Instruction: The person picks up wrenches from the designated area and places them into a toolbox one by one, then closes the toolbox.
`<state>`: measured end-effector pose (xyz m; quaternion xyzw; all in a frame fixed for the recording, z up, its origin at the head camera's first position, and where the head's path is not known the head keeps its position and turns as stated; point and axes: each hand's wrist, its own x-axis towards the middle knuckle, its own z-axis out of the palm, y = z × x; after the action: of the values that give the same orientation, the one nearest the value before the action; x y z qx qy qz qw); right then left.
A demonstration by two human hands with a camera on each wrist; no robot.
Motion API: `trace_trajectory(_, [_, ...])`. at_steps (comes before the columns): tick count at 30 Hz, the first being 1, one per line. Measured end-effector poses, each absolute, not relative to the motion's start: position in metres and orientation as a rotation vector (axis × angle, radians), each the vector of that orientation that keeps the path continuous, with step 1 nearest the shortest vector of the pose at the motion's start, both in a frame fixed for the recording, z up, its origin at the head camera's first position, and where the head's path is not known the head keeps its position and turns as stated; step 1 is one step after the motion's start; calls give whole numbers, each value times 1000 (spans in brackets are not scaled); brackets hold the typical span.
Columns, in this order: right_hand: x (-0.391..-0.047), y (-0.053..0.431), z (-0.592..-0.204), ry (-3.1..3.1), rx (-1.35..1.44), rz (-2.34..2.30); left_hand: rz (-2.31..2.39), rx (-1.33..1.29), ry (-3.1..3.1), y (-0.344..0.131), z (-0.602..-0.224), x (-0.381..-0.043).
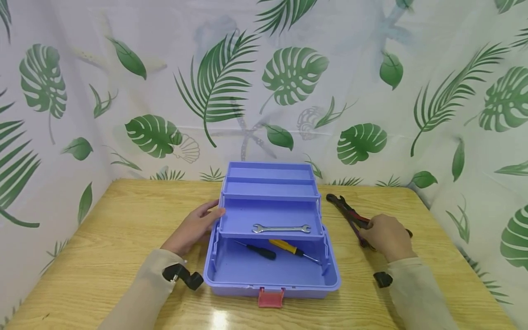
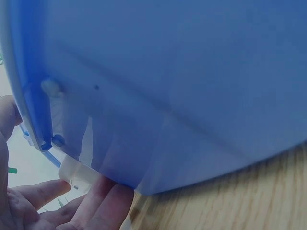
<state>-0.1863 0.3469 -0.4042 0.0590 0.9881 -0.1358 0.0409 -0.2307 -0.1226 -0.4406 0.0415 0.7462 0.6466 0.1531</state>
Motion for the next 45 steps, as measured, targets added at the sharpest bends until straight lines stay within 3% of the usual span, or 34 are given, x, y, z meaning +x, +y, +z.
trace_trajectory(45, [-190, 353, -414, 3220, 129, -493, 1866, 104, 2122, -123, -444, -232])
